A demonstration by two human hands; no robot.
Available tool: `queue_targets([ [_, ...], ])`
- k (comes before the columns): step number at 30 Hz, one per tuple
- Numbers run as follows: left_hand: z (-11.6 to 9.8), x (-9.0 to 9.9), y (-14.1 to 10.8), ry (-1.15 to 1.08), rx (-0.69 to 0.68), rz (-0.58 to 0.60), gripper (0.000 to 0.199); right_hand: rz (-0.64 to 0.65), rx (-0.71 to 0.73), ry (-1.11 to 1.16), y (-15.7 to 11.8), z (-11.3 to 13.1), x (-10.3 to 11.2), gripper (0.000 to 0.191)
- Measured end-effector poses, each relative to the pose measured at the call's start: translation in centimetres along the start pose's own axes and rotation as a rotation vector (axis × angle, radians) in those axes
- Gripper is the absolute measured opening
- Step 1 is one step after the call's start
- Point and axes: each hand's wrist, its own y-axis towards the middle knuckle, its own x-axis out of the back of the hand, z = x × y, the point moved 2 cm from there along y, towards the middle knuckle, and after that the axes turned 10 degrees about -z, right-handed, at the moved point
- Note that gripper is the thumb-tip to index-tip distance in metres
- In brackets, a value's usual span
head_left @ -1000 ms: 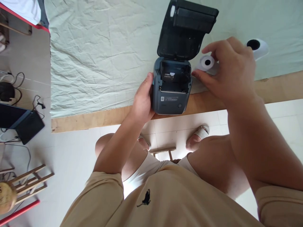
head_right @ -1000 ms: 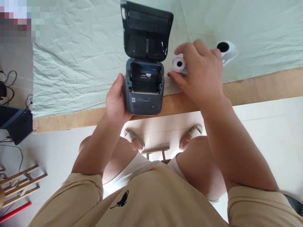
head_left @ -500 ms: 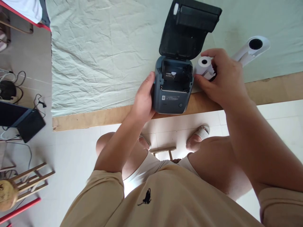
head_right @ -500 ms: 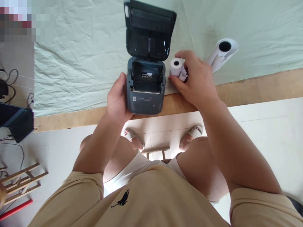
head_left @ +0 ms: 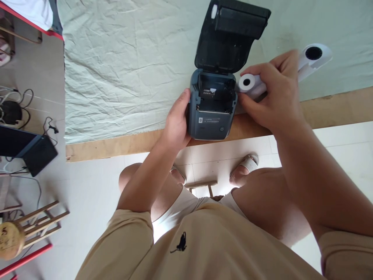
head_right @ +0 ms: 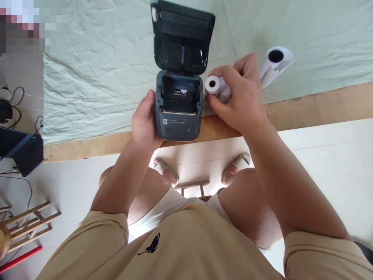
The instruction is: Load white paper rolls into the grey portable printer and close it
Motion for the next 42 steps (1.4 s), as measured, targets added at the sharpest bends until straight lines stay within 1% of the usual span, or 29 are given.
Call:
queue_targets([
  [1, 0.0, 0.0, 0.0, 0.005, -0.004, 0.003, 0.038, -0.018, 0.013, -0.007, 0.0, 0.0, 0.1, 0.026],
  [3, 0.1, 0.0, 0.0, 0.015, -0.004, -0.002, 0.04, -0.001, -0.003, -0.009, 0.2, -0.2, 0.1, 0.028],
  [5, 0.1, 0.1, 0.1, 0.027, 0.001, -0.018, 0.041, 0.035, -0.038, -0.001, 0.2, -0.6, -0.1, 0.033],
  [7, 0.1, 0.2, 0.1, 0.032, 0.003, -0.038, 0.042, 0.026, -0.056, 0.005, 0.3, -0.9, -0.2, 0.038],
  [9, 0.1, 0.2, 0.2, 0.025, 0.008, -0.048, 0.041, -0.006, -0.051, 0.017, 0.3, -1.0, -0.1, 0.047],
  [11, 0.1, 0.2, 0.2, 0.016, 0.02, -0.048, 0.039, 0.003, -0.048, 0.024, 0.2, -0.8, 0.0, 0.056],
  [12, 0.1, 0.2, 0.2, 0.014, 0.03, -0.042, 0.039, 0.015, -0.046, 0.022, 0.1, -0.8, 0.0, 0.057],
  [14, 0.1, 0.1, 0.2, 0.011, 0.043, -0.025, 0.038, 0.039, -0.022, 0.016, 0.0, -0.7, 0.0, 0.049],
  [16, 0.0, 0.0, 0.1, 0.012, 0.038, -0.014, 0.039, 0.051, 0.035, 0.024, -0.1, -0.7, 0.0, 0.042],
  [18, 0.0, 0.1, 0.2, 0.015, 0.021, -0.02, 0.041, 0.065, 0.068, 0.036, -0.1, -0.9, -0.2, 0.043],
  [23, 0.2, 0.2, 0.3, 0.022, 0.009, -0.062, 0.039, 0.035, -0.006, 0.013, 0.0, -1.0, -0.2, 0.047],
  [25, 0.2, 0.2, 0.3, 0.018, 0.013, -0.061, 0.038, 0.036, -0.007, -0.001, 0.0, -0.8, -0.1, 0.049],
  [29, 0.0, 0.0, 0.3, 0.019, -0.011, -0.043, 0.037, 0.051, 0.023, -0.006, -0.1, -0.8, -0.1, 0.045],
  [31, -0.1, -0.1, 0.4, 0.038, -0.04, -0.011, 0.041, 0.037, 0.012, 0.033, -0.1, -1.2, -0.2, 0.049],
  [35, -0.2, -0.1, 0.9, 0.081, -0.071, 0.048, 0.059, -0.024, -0.049, 0.222, -0.1, -2.0, -0.6, 0.064],
  [37, -0.2, -0.1, 1.1, 0.092, -0.084, 0.059, 0.064, -0.075, -0.077, 0.282, -0.2, -2.1, -0.7, 0.062],
  [40, -0.1, 0.0, 1.3, 0.098, -0.103, 0.075, 0.067, -0.14, -0.116, 0.322, -0.3, -2.1, -0.7, 0.051],
  [42, 0.0, 0.2, 1.4, 0.098, -0.109, 0.081, 0.068, -0.17, -0.111, 0.369, -0.2, -2.0, -0.6, 0.044],
])
